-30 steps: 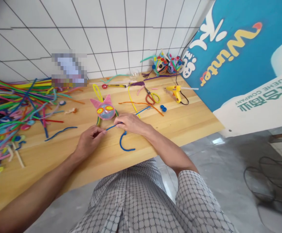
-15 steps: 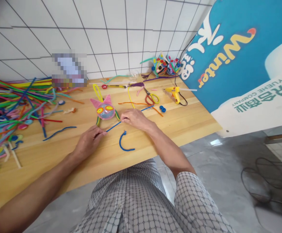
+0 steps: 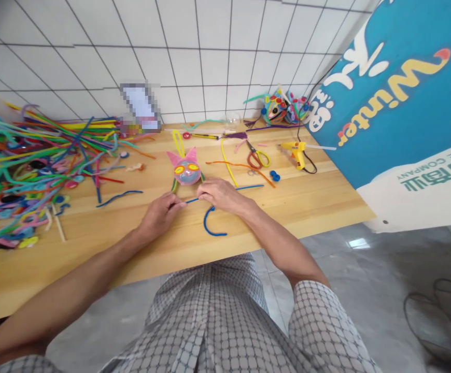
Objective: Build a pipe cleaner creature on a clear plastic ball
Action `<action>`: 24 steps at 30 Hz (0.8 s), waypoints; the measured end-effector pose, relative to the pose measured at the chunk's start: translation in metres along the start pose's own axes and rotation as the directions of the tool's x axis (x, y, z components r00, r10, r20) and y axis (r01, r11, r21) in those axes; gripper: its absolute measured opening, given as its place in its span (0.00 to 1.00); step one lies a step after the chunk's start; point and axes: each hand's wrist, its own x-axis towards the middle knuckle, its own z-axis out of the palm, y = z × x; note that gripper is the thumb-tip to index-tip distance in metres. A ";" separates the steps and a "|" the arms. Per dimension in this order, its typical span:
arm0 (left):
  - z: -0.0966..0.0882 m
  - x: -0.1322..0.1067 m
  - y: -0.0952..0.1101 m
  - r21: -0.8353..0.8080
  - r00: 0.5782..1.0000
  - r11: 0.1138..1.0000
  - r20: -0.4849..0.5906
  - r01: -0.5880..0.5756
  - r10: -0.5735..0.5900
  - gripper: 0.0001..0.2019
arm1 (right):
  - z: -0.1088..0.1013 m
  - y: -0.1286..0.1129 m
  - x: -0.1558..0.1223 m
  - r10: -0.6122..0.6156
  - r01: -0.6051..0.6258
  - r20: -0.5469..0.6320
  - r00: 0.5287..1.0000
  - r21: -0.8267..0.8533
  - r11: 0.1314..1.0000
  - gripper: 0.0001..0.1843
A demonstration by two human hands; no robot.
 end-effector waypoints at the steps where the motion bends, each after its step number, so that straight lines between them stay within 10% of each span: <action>1: -0.001 0.000 0.000 -0.002 1.000 1.000 0.010 -0.011 0.011 0.16 | -0.003 0.001 -0.001 0.005 -0.005 0.010 1.000 -0.007 1.000 0.10; 6: -0.010 0.012 -0.015 -0.006 0.981 0.994 -0.159 0.112 -0.111 0.15 | -0.021 0.011 0.001 0.241 -0.243 -0.062 0.969 -0.034 0.969 0.07; 10: -0.011 0.044 -0.035 -0.193 0.945 0.948 -0.160 0.253 -0.285 0.43 | -0.016 0.017 0.021 0.456 -0.441 -0.133 0.880 0.126 0.889 0.21; 15: -0.002 0.077 -0.043 -0.414 0.986 0.906 -0.093 0.087 -0.137 0.43 | 0.004 0.021 0.048 0.459 -0.407 -0.128 0.879 0.300 0.863 0.17; 24: -0.001 0.077 -0.035 -0.372 0.980 0.917 -0.078 0.142 -0.184 0.34 | 0.020 0.032 0.038 0.454 -0.368 -0.192 0.870 0.359 0.857 0.17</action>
